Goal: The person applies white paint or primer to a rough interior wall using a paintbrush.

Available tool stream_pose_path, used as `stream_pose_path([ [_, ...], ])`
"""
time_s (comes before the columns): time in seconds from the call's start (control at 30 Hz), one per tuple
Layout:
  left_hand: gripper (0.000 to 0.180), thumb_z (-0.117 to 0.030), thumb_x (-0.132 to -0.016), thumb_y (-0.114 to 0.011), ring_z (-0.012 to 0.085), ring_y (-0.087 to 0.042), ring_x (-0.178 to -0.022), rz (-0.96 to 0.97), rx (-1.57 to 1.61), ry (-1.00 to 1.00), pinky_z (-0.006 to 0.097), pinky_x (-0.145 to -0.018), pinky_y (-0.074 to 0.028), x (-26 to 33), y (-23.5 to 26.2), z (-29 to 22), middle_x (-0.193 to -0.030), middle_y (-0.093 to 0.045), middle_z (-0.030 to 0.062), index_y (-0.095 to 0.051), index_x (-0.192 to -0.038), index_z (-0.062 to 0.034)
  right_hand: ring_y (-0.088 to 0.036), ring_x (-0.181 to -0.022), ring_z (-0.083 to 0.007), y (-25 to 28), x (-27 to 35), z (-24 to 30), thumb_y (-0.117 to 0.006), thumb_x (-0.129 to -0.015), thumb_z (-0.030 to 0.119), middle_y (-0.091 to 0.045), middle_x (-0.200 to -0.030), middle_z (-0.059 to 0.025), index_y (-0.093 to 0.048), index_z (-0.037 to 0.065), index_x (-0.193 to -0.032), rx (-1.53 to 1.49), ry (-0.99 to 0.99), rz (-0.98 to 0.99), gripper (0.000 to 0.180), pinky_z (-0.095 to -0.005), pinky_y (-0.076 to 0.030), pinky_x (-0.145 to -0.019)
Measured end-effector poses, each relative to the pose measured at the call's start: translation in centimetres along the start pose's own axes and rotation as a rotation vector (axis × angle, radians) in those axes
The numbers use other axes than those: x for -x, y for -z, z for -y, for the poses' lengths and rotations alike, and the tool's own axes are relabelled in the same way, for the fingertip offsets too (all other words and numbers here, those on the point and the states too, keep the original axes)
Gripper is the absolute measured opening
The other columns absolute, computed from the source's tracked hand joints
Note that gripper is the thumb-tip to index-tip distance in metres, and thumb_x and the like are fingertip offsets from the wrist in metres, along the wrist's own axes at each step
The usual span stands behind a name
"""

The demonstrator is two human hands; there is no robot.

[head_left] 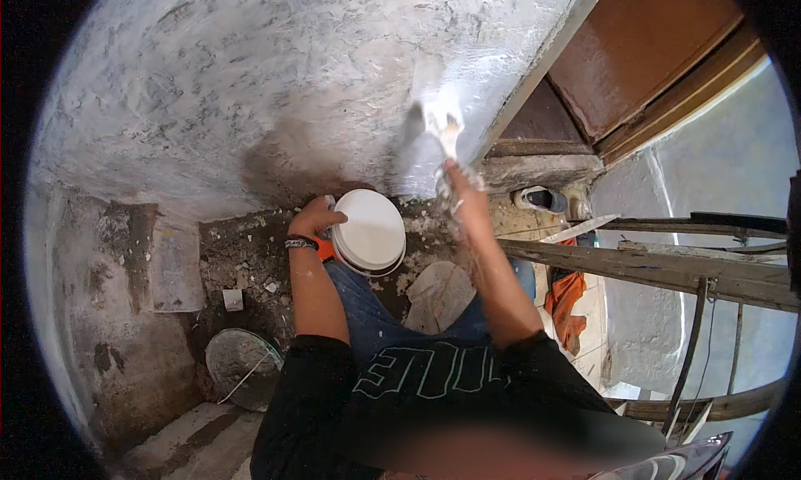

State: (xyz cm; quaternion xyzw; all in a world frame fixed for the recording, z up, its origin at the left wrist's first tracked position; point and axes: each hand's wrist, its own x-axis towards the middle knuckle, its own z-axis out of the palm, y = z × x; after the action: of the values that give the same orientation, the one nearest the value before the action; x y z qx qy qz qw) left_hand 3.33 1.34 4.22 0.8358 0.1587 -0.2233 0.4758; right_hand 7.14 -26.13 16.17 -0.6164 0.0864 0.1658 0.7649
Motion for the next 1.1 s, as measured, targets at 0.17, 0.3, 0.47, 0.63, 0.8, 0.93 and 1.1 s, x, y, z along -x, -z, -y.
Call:
stream_pose_path([
  [0.17,0.053,-0.031,-0.062,-0.070,0.0253,-0.055,-0.087,-0.058,-0.023,0.038,0.037,-0.076,-0.044,-0.4,0.4,0.8,-0.096,-0.060,0.0136,-0.055,-0.103,-0.0012,-0.041,-0.045,-0.0050,0.3,1.7,5.9,-0.054,-0.088,0.034,-0.048,-0.057,0.0042,-0.055,0.008,-0.083,0.033,0.224,-0.080,0.026,-0.0188,-0.032,-0.038],
  [0.3,0.059,-0.032,-0.063,-0.070,0.0266,-0.055,-0.092,0.034,-0.033,0.076,0.037,-0.078,-0.043,-0.3,0.8,1.3,-0.101,-0.059,0.0156,-0.053,-0.110,-0.0004,-0.051,-0.054,-0.0098,2.8,-3.9,0.4,-0.054,-0.088,0.035,-0.057,-0.067,-0.0016,-0.057,0.006,-0.089,0.077,0.442,-0.086,0.029,-0.0235,-0.040,-0.045],
  [0.47,0.052,-0.028,-0.062,-0.068,0.0268,-0.059,-0.081,-0.170,-0.063,0.087,0.037,-0.069,-0.046,1.2,0.4,1.2,-0.093,-0.060,0.0171,-0.055,-0.102,0.0033,-0.054,-0.072,-0.0196,6.5,-8.0,-14.9,-0.051,-0.086,0.045,-0.059,-0.081,-0.0103,-0.056,-0.004,-0.098,0.629,0.243,-0.125,0.050,-0.0351,-0.043,-0.067],
  [0.63,0.051,-0.029,-0.063,-0.067,0.0281,-0.059,-0.079,-0.145,-0.043,0.157,0.036,-0.069,-0.046,1.9,0.5,0.9,-0.093,-0.060,0.0175,-0.054,-0.100,0.0039,-0.052,-0.069,-0.0190,7.4,-7.4,-19.2,-0.053,-0.086,0.042,-0.058,-0.083,-0.0108,-0.056,-0.005,-0.097,0.604,-0.369,-0.033,0.048,-0.0338,-0.042,-0.063],
  [0.8,0.047,-0.026,-0.064,-0.066,0.0307,-0.059,-0.083,-0.157,-0.044,0.056,0.038,-0.073,-0.046,1.3,-0.4,1.4,-0.091,-0.061,0.0199,-0.055,-0.098,0.0050,-0.045,-0.055,-0.0109,5.1,-6.9,-11.4,-0.055,-0.087,0.033,-0.051,-0.065,-0.0013,-0.059,0.003,-0.081,-0.028,0.008,-0.060,0.031,-0.0263,-0.036,-0.047],
  [0.93,0.047,-0.026,-0.065,-0.067,0.0318,-0.060,-0.086,-0.306,-0.115,-0.101,0.040,-0.074,-0.045,1.7,-1.5,1.9,-0.091,-0.061,0.0208,-0.055,-0.099,0.0044,-0.045,-0.058,-0.0095,4.1,-3.5,-3.2,-0.054,-0.089,0.028,-0.051,-0.070,0.0004,-0.058,0.003,-0.089,0.017,-0.049,-0.186,0.025,-0.0261,-0.037,-0.049],
  [1.1,0.047,-0.029,-0.069,-0.067,0.0349,-0.059,-0.089,-0.403,0.111,-0.065,0.043,-0.075,-0.045,5.0,-4.0,-1.2,-0.093,-0.060,0.0226,-0.055,-0.102,0.0027,-0.049,-0.078,-0.0112,3.4,-0.7,5.2,-0.056,-0.087,0.028,-0.057,-0.089,-0.0034,-0.054,-0.002,-0.106,-0.036,-0.077,-0.193,0.035,-0.0248,-0.040,-0.069],
])
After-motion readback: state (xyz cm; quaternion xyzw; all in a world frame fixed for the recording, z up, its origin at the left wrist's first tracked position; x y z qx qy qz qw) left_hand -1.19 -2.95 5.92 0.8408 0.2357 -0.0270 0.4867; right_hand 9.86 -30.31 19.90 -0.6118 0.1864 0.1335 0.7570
